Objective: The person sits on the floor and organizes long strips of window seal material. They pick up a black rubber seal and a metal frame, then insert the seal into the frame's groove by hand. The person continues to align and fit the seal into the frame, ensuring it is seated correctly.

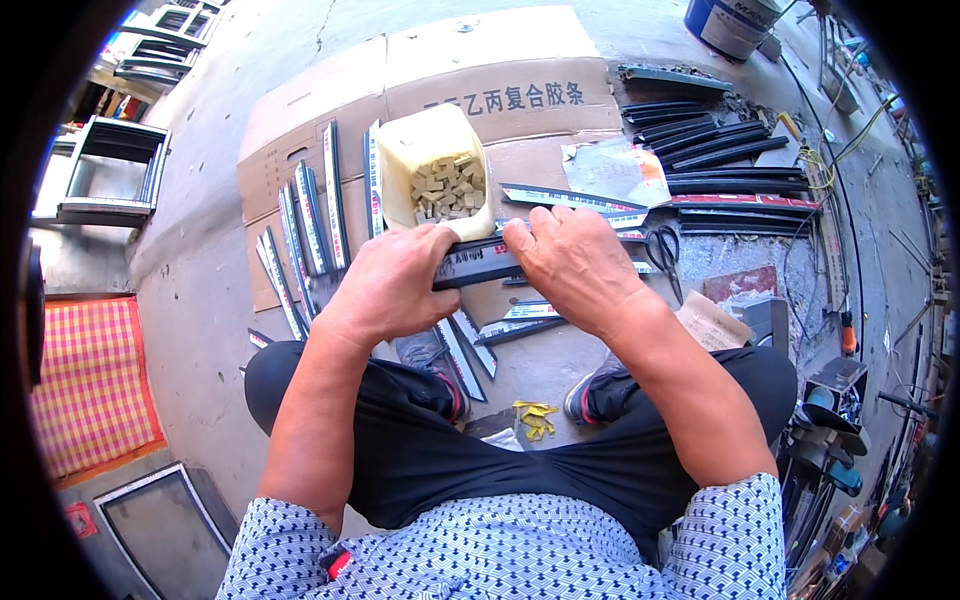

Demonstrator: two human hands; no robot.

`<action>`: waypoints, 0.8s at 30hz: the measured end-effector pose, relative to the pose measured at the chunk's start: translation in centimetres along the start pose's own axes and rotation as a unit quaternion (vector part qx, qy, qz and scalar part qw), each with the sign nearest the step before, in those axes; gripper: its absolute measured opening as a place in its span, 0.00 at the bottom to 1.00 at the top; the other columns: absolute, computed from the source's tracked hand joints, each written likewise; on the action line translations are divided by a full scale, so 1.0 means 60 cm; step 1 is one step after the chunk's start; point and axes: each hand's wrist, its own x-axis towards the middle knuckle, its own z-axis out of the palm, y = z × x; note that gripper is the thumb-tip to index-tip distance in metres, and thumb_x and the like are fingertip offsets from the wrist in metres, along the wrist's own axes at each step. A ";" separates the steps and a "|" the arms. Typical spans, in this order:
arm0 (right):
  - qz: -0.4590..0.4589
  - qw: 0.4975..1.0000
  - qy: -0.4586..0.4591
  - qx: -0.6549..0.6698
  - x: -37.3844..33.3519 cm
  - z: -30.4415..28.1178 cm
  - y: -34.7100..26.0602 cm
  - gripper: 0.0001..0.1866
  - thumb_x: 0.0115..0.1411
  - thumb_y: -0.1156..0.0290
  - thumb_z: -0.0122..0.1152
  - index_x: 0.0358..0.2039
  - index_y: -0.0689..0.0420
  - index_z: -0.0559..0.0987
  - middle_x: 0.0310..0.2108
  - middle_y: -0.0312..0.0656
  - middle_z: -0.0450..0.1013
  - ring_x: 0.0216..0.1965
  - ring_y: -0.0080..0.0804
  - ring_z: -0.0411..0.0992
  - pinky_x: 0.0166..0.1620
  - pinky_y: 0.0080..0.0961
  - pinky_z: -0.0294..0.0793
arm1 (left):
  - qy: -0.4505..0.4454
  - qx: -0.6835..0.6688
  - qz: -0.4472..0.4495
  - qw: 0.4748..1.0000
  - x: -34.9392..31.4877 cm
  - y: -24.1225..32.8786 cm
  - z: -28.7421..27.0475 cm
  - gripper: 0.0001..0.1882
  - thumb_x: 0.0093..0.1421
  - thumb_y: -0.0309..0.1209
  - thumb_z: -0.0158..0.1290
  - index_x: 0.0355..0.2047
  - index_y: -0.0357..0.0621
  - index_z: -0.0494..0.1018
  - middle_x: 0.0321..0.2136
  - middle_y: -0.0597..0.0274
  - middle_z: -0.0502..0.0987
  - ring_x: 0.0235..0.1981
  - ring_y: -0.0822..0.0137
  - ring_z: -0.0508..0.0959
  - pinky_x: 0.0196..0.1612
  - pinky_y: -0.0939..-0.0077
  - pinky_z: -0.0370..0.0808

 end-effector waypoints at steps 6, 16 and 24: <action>0.158 0.961 0.012 0.228 -0.005 0.031 0.008 0.21 0.64 0.56 0.66 0.46 0.60 0.73 0.32 0.48 0.75 0.37 0.50 0.80 0.38 0.42 0.78 | 0.293 0.024 0.120 0.948 0.008 0.000 0.008 0.34 0.51 0.30 0.70 0.59 0.39 0.73 0.54 0.50 0.74 0.56 0.48 0.75 0.62 0.54 0.72; 0.166 0.595 -0.122 0.777 0.037 -0.020 -0.041 0.22 0.73 0.46 0.58 0.44 0.54 0.73 0.26 0.27 0.64 0.26 0.15 0.61 0.29 0.17 0.63 | 0.246 -0.532 -0.135 0.799 0.004 0.009 0.006 0.46 0.61 0.61 0.65 0.58 0.27 0.67 0.48 0.47 0.77 0.50 0.62 0.79 0.56 0.72 0.76; 0.126 0.555 -0.204 0.796 0.057 -0.022 -0.081 0.21 0.73 0.47 0.59 0.43 0.54 0.74 0.29 0.32 0.69 0.28 0.19 0.68 0.32 0.20 0.69 | 0.221 -0.716 -0.152 0.644 -0.010 0.013 -0.006 0.24 0.68 0.50 0.62 0.47 0.41 0.73 0.33 0.64 0.80 0.34 0.72 0.83 0.38 0.77 0.83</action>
